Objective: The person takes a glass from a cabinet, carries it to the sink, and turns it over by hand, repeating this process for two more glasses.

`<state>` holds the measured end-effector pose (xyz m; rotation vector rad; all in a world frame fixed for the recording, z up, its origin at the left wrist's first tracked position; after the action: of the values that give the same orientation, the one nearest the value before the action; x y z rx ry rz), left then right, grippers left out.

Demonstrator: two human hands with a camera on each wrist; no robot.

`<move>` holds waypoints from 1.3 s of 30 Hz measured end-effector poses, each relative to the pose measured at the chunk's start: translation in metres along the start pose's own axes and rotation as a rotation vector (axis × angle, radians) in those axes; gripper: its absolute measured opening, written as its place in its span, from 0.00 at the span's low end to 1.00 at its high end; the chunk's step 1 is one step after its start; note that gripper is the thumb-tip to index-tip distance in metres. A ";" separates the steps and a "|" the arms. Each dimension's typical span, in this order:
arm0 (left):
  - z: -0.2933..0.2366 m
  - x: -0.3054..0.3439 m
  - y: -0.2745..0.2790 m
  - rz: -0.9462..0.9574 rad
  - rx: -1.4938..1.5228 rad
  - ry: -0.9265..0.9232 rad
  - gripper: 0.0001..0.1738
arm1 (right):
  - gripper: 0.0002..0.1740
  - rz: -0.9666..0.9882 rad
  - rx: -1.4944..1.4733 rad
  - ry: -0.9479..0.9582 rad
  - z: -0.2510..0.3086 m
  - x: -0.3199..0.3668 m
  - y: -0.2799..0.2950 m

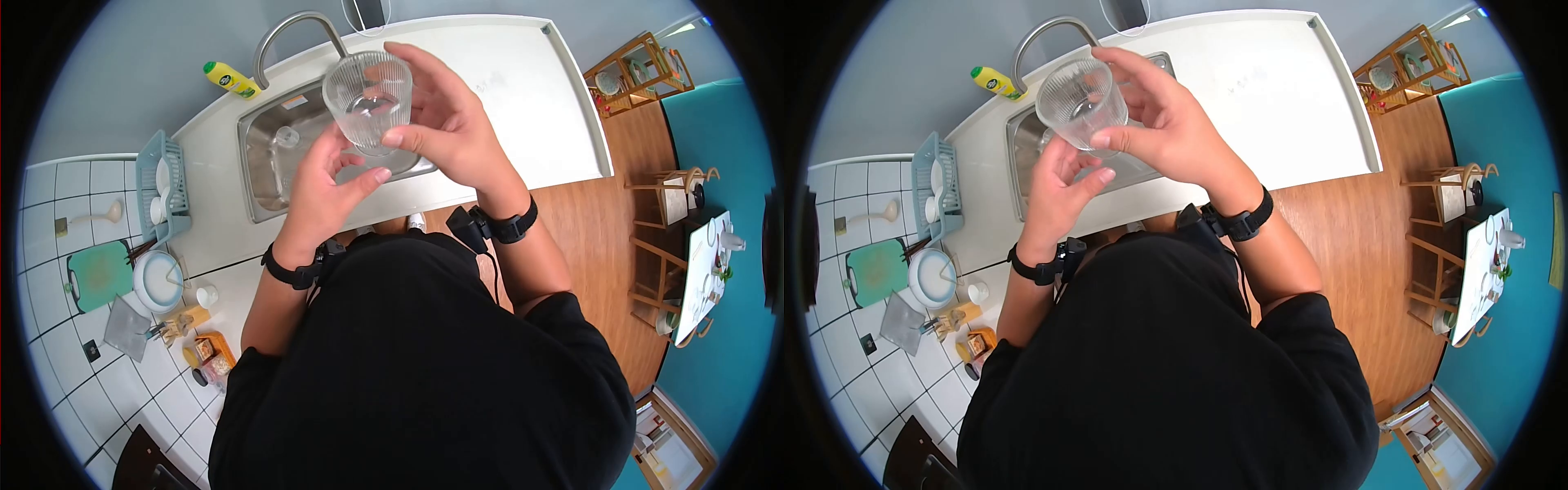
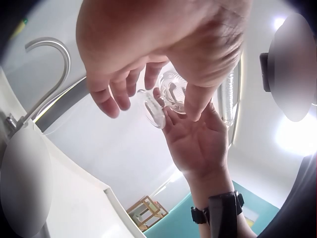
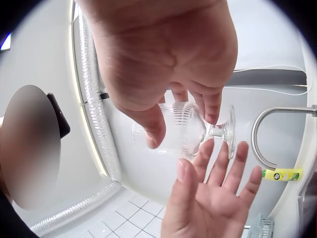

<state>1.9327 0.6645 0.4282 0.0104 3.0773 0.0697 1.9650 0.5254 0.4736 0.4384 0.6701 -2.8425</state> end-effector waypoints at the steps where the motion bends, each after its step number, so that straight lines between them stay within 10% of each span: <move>1: -0.002 -0.002 0.003 -0.037 0.018 -0.028 0.41 | 0.44 -0.008 0.004 -0.001 -0.002 0.001 0.000; 11: -0.019 -0.019 0.019 -0.004 0.032 -0.229 0.48 | 0.39 -0.043 0.395 -0.058 -0.025 0.006 -0.001; 20: 0.056 -0.074 0.041 0.100 0.139 0.123 0.35 | 0.32 -0.219 0.223 -0.454 -0.125 0.006 0.010; 30: 0.234 -0.134 0.078 0.093 -0.132 0.329 0.42 | 0.33 -0.446 0.738 -0.561 -0.186 0.030 0.058; 39: 0.446 -0.164 0.044 0.330 -0.743 0.265 0.45 | 0.28 -1.002 0.712 -0.905 -0.185 0.263 0.118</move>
<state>2.1244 0.7274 -0.0036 0.4996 3.0435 1.2980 1.7916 0.4764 0.1822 -1.4359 -0.4698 -3.4840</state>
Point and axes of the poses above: each hand's wrist, its own x-axis away from the middle knuckle, its own y-axis out of the back of the hand, z = x × y, the point moved 9 cm from there along -x, towards the middle knuckle, and after that the axes turned 15 degrees about -z, right-handed, at the moved point
